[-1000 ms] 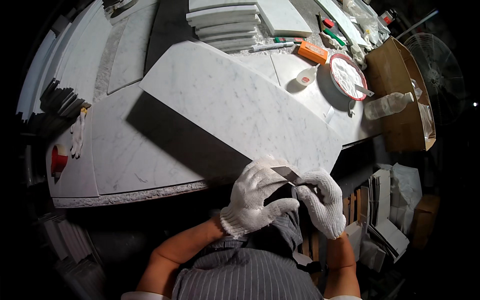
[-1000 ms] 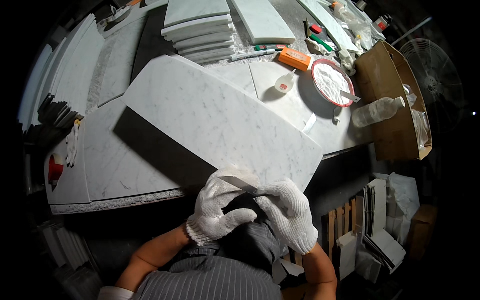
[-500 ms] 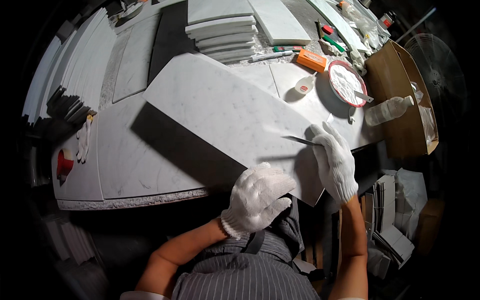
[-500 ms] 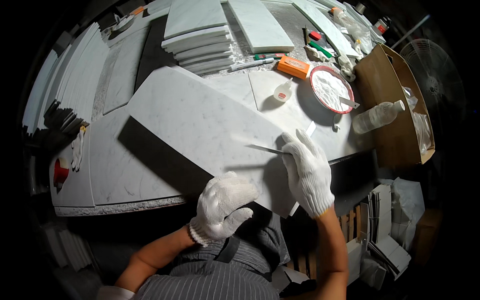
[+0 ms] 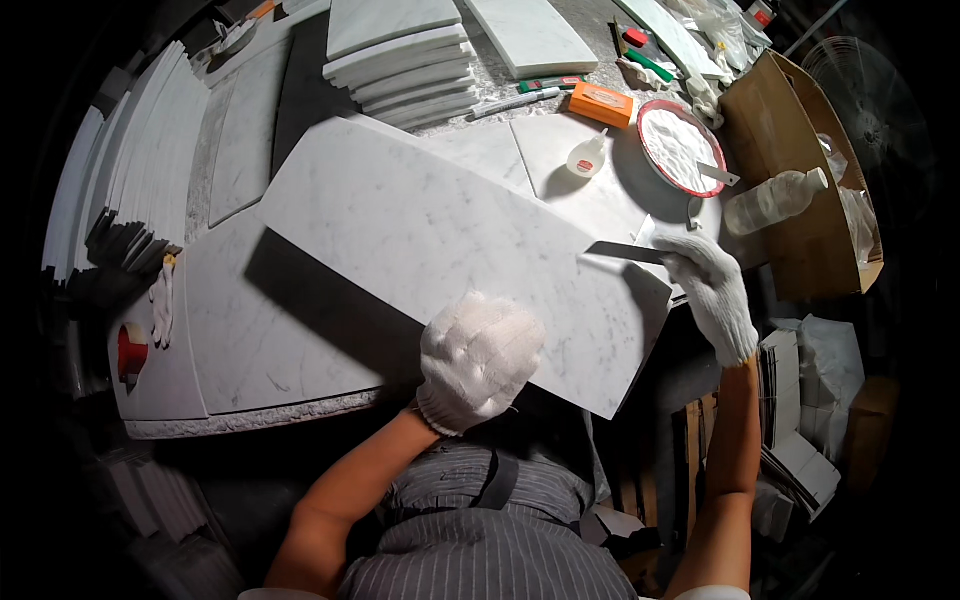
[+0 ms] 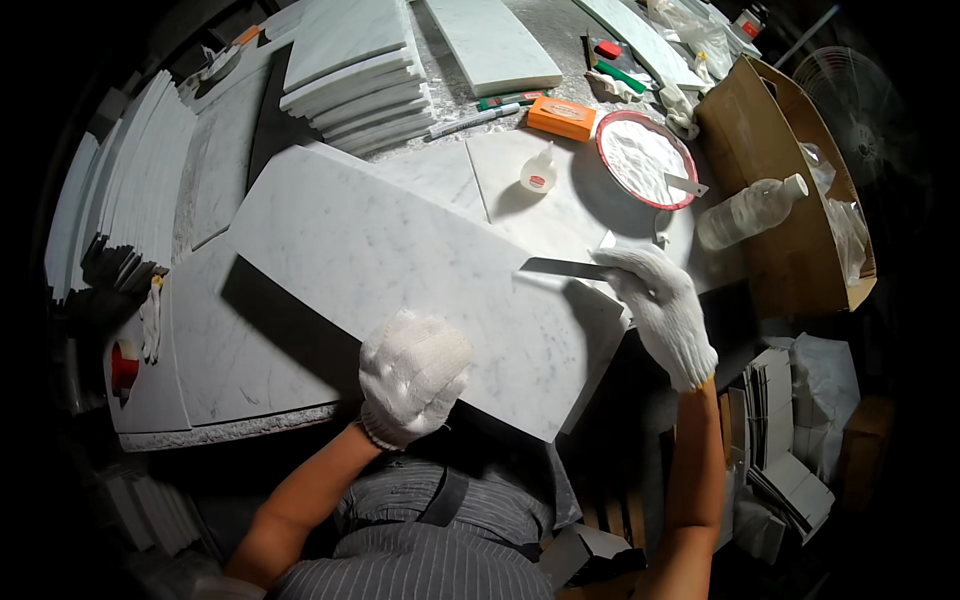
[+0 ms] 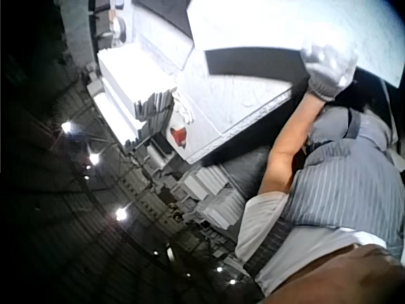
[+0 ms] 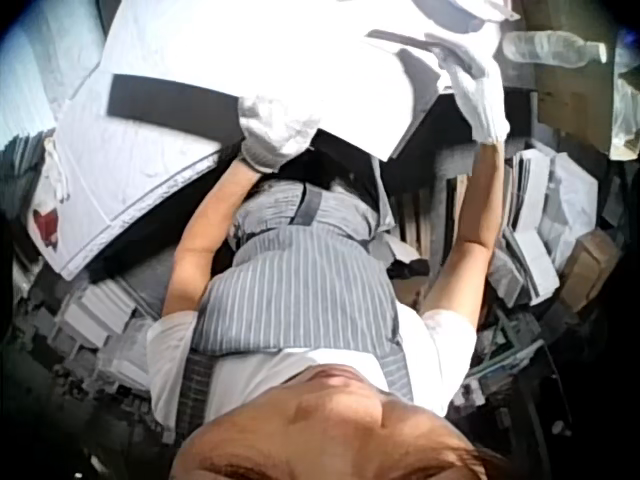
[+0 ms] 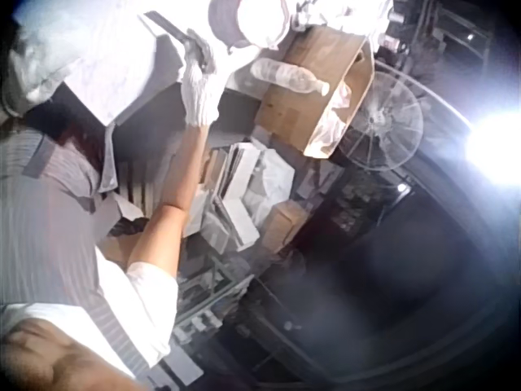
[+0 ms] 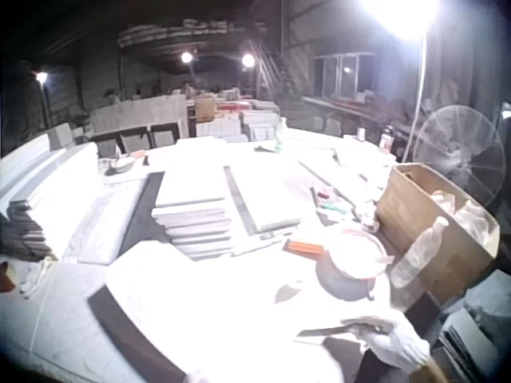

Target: The person picks up white rectangular tiles from a stack, places them on a workbench, and applies glue to the edges using a small bottle. The person then uses a metal tool to spread the glue along the tile edges. Another person is visible working at a separate table in the background.

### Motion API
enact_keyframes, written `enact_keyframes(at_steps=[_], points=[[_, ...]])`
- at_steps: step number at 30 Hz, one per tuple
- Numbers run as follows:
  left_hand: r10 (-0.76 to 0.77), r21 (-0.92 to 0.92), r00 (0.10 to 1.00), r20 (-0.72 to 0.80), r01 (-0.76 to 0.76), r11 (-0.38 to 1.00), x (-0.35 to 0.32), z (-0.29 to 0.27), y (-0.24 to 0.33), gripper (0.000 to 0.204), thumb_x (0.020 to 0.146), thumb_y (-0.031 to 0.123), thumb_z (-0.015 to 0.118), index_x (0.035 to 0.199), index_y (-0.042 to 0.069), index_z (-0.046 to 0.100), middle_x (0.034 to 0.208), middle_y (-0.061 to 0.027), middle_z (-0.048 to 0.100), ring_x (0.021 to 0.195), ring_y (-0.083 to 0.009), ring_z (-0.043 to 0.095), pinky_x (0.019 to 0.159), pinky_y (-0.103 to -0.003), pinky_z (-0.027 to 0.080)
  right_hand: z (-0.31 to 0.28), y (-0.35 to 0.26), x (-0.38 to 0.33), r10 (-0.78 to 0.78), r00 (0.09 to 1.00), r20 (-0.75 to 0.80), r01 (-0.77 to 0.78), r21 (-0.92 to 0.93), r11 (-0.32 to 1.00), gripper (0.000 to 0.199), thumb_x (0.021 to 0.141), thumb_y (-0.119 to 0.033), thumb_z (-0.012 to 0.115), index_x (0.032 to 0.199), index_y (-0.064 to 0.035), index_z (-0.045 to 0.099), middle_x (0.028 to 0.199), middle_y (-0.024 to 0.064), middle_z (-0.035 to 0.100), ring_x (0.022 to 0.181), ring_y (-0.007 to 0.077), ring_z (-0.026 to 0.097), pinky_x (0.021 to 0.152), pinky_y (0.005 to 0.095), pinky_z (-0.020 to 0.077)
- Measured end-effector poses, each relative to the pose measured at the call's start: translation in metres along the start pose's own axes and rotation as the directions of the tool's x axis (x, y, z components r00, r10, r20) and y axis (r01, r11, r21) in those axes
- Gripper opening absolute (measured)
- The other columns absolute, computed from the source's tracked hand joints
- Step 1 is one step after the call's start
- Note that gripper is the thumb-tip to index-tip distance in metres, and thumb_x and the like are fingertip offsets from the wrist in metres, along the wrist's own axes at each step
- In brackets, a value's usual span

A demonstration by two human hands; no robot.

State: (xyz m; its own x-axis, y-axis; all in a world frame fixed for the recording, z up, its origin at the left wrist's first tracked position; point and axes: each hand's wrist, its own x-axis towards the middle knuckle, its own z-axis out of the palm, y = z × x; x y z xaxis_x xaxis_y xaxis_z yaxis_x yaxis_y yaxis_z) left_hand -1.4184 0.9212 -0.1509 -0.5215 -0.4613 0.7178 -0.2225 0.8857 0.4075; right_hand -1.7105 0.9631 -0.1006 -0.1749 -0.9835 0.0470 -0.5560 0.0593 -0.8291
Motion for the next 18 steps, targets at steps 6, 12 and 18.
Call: enact_keyframes(at_steps=[6, 12, 18], points=[[0.051, 0.172, 0.998, 0.042, -0.058, 0.983, -0.005, 0.005, -0.001, 0.017, 0.086, 0.019, 0.062, 0.101, 0.011, 0.064, 0.102, -0.0044, 0.062, 0.095, -0.026, 0.062, 0.073, -0.04, 0.051, 0.013, 0.014, 0.026, -0.097, 0.987, 0.129, 0.095, 0.028, 0.995, 0.025, 0.087, -0.002, 0.062, 0.111, -0.0041, 0.068, 0.096, 0.0083, 0.067, 0.089, 0.0184, 0.062, 0.08, 0.0301, 0.049], [-0.041, 0.215, 0.997, 0.058, 0.028, 0.976, -0.016, 0.007, 0.004, 0.022, 0.082, 0.019, 0.065, 0.105, 0.017, 0.066, 0.108, 0.0003, 0.064, 0.107, -0.0199, 0.058, 0.098, -0.041, 0.04, 0.012, 0.006, 0.033, -0.148, 0.967, 0.205, 0.156, -0.026, 0.987, 0.023, 0.087, -0.001, 0.063, 0.109, -0.0048, 0.07, 0.097, 0.0099, 0.067, 0.09, 0.0205, 0.064, 0.081, 0.031, 0.05], [0.004, 0.28, 0.997, 0.075, -0.025, 0.96, -0.01, 0.007, 0.004, 0.017, 0.091, 0.022, 0.055, 0.105, 0.015, 0.063, 0.104, -0.0012, 0.062, 0.104, -0.0223, 0.057, 0.085, -0.04, 0.045, 0.015, 0.007, 0.038, -0.155, 0.959, 0.239, 0.153, 0.025, 0.988, 0.024, 0.086, 0.0, 0.061, 0.108, -0.0039, 0.069, 0.097, 0.0111, 0.068, 0.089, 0.0221, 0.066, 0.08, 0.0319, 0.0516]])
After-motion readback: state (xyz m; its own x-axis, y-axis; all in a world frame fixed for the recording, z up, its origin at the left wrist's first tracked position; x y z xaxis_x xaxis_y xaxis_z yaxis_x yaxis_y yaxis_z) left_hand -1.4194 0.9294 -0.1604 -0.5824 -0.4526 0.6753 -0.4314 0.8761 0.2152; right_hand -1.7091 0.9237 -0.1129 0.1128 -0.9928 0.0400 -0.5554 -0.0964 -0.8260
